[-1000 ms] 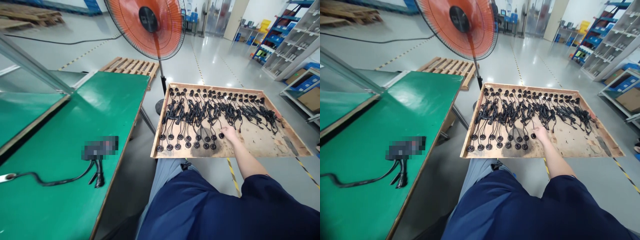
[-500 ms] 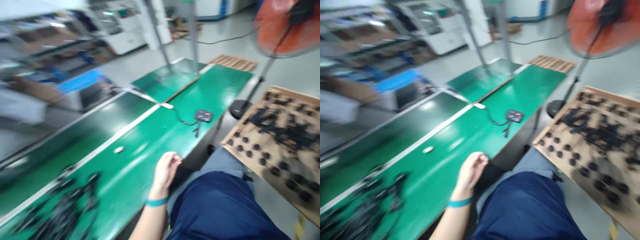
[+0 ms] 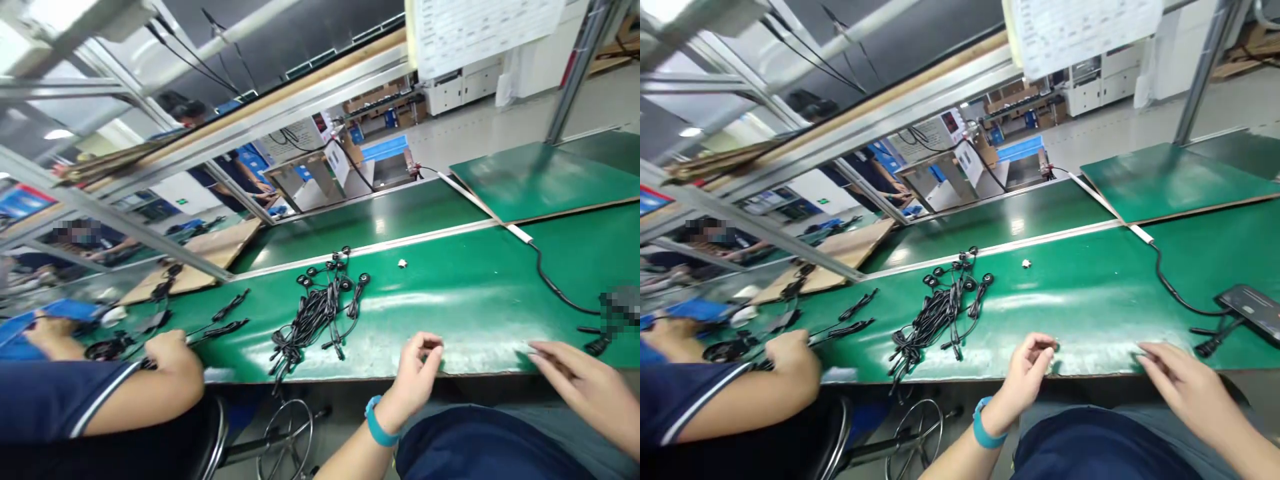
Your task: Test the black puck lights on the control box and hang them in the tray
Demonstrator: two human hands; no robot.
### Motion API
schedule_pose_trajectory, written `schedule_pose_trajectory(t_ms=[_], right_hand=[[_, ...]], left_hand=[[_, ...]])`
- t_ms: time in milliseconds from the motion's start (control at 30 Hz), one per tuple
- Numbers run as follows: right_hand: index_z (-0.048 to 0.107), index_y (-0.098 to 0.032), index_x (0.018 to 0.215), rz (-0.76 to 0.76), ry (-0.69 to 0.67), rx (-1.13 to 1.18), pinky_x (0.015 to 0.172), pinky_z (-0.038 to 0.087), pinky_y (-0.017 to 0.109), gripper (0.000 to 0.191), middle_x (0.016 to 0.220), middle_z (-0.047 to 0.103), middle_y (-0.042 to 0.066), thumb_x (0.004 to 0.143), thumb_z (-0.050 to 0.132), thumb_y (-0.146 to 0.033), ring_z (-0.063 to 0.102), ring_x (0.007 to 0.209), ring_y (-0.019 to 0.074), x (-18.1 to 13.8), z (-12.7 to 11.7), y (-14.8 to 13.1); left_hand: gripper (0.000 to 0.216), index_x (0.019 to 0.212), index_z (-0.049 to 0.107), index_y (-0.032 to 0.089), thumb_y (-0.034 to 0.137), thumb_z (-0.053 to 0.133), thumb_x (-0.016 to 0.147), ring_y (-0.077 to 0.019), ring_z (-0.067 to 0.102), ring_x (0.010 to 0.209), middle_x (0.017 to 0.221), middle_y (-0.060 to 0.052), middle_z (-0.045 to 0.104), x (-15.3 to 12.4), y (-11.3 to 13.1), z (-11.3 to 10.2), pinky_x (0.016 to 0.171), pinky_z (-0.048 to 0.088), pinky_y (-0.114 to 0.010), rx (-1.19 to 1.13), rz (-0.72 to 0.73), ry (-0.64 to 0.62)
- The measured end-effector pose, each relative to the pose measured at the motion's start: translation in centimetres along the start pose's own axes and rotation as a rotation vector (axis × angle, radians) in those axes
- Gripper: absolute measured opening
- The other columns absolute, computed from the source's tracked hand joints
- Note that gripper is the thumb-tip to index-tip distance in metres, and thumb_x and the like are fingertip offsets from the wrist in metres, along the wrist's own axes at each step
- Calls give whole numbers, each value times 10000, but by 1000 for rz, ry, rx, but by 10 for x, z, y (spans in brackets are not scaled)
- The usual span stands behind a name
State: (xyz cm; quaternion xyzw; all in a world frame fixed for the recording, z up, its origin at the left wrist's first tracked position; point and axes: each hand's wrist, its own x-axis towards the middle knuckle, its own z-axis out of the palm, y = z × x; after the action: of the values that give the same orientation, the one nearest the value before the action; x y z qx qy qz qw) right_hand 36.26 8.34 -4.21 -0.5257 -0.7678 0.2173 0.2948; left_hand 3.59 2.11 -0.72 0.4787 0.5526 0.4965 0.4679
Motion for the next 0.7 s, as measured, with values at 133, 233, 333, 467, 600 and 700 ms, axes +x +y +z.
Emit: schedule_pose_trajectory(t_ms=[133,233,333,467,600,700], right_hand=[[703,-302,1100,-108,-299,-143,640,515,377,303,891,746,87,965,524,-507,716,768,275,94,60,-45],[672,-234,1128,-177,-330,-324,651,462,322,288,985,759,93,999,514,-438,722,854,279,148,98,-83],[649,-190,1089,-191,-333,-384,642,418,308,267,976,746,116,1027,503,-404,710,842,277,175,121,-113],[643,-182,1043,-209,-324,-323,652,376,297,206,981,735,109,1026,507,-337,695,851,253,182,133,-128],[656,-201,960,-228,-318,-245,674,355,279,192,960,741,62,1027,510,-305,684,875,211,183,136,-120],[668,-207,954,-224,-307,-204,685,355,276,198,952,744,51,1028,512,-305,677,879,200,185,136,-115]], left_hand=[[271,1156,664,252,403,655,931,-279,595,1199,1226,-131,642,7,8,-72,1074,449,-456,408,204,376],[358,1237,613,233,412,641,929,-307,556,1265,1285,-149,611,15,11,-116,1122,413,-496,600,222,542],[438,1294,570,183,444,592,943,-323,542,1287,1315,-184,598,29,11,-148,1140,395,-508,769,190,617],[549,1347,540,110,476,557,938,-322,519,1346,1398,-221,577,57,12,-184,1173,373,-454,917,35,651],[554,1330,560,62,458,528,944,-328,572,1308,1373,-252,613,89,19,-223,1129,417,-427,935,-158,726],[514,1266,609,50,449,487,966,-346,621,1239,1275,-256,675,116,24,-249,1083,444,-440,929,-244,750]])
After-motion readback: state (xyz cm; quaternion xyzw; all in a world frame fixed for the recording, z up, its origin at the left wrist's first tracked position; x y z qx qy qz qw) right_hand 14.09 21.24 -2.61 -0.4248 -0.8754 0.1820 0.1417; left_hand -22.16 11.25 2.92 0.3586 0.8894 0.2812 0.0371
